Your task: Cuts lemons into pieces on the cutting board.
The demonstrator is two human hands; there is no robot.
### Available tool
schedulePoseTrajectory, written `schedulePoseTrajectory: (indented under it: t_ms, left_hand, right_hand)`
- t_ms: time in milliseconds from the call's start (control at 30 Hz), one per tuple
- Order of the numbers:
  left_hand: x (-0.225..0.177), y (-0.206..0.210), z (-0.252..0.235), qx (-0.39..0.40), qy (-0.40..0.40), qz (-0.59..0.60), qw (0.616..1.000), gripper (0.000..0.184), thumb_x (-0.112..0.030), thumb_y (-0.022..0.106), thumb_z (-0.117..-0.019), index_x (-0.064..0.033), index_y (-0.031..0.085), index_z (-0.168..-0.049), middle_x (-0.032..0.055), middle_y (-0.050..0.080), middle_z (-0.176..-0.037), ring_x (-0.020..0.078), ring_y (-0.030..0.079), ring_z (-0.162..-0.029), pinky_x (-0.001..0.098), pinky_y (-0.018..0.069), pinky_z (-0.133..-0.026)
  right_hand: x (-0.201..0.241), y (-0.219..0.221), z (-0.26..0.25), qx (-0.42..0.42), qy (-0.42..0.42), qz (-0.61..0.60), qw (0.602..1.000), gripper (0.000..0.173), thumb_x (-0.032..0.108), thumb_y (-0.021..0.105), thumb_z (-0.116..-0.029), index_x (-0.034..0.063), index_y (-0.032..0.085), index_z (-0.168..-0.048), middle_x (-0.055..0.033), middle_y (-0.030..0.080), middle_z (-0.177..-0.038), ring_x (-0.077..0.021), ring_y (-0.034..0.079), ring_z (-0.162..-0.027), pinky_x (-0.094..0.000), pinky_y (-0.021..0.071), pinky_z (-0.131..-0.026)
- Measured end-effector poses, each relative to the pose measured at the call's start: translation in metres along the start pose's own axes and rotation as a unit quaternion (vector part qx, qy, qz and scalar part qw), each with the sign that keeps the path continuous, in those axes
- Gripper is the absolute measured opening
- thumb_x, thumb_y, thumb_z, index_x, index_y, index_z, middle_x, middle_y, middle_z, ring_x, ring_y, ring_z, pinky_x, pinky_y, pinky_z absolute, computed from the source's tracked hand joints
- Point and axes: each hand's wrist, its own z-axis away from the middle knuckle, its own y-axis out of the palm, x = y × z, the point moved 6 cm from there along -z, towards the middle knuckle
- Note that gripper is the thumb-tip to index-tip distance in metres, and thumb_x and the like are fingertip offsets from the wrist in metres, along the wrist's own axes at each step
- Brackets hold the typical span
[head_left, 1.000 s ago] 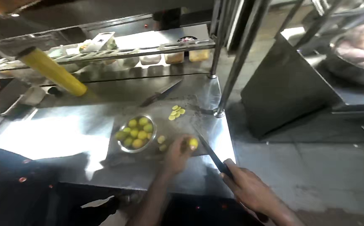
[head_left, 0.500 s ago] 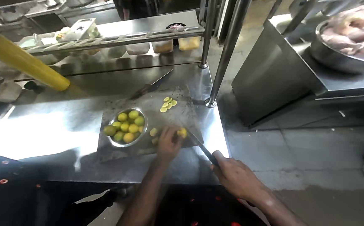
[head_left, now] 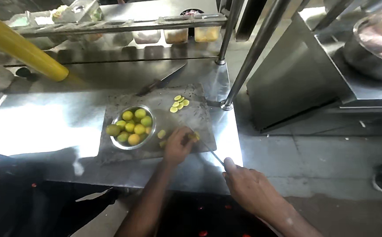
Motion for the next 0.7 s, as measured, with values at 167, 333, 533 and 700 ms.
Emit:
schedulePoseTrajectory:
  t_ms: [167, 333, 533, 700]
  left_hand:
    - [0.001, 0.000, 0.001, -0.018, 0.018, 0.000, 1.000, 0.029, -0.016, 0.081, -0.0863, -0.0042, 0.072, -0.111, 0.0099, 0.068, -0.115, 0.0136, 0.068, -0.093, 0.0301, 0.0595, -0.079]
    - [0.000, 0.000, 0.002, -0.025, 0.029, -0.006, 0.999, 0.026, -0.018, 0.081, -0.0862, -0.0055, 0.073, -0.108, 0.0097, 0.070, -0.114, 0.0136, 0.069, -0.096, 0.0297, 0.0596, -0.080]
    - [-0.003, 0.000, 0.001, -0.033, 0.005, 0.002, 0.999, 0.024, -0.026, 0.077, -0.0908, -0.0096, 0.073, -0.109, 0.0051, 0.070, -0.111, 0.0100, 0.068, -0.093, 0.0277, 0.0588, -0.079]
    - [0.004, 0.002, 0.005, -0.029, -0.059, 0.021, 0.998, 0.029, -0.020, 0.056, -0.0961, -0.0071, 0.065, -0.121, 0.0056, 0.070, -0.120, 0.0125, 0.069, -0.093, 0.0331, 0.0598, -0.081]
  right_hand:
    - [0.024, -0.019, -0.038, 0.021, -0.002, 0.014, 1.000, 0.033, 0.033, 0.037, -0.1106, 0.0095, 0.045, -0.133, -0.0162, 0.067, -0.101, -0.0375, 0.071, -0.094, -0.0520, 0.0572, -0.078]
    - [0.041, -0.030, -0.067, 0.001, 0.007, 0.023, 1.000, 0.029, 0.031, 0.046, -0.1072, 0.0115, 0.044, -0.130, -0.0122, 0.068, -0.094, -0.0337, 0.072, -0.089, -0.0494, 0.0585, -0.075]
    - [-0.009, 0.014, -0.003, 0.095, 0.052, 0.007, 0.994, 0.036, 0.030, 0.038, -0.1091, 0.0091, 0.042, -0.138, -0.0219, 0.068, -0.101, -0.0442, 0.071, -0.095, -0.0592, 0.0561, -0.079]
    - [-0.037, 0.032, 0.033, 0.120, 0.076, -0.026, 0.989, 0.039, 0.038, 0.042, -0.1082, 0.0095, 0.046, -0.135, -0.0222, 0.069, -0.097, -0.0456, 0.071, -0.094, -0.0608, 0.0560, -0.077]
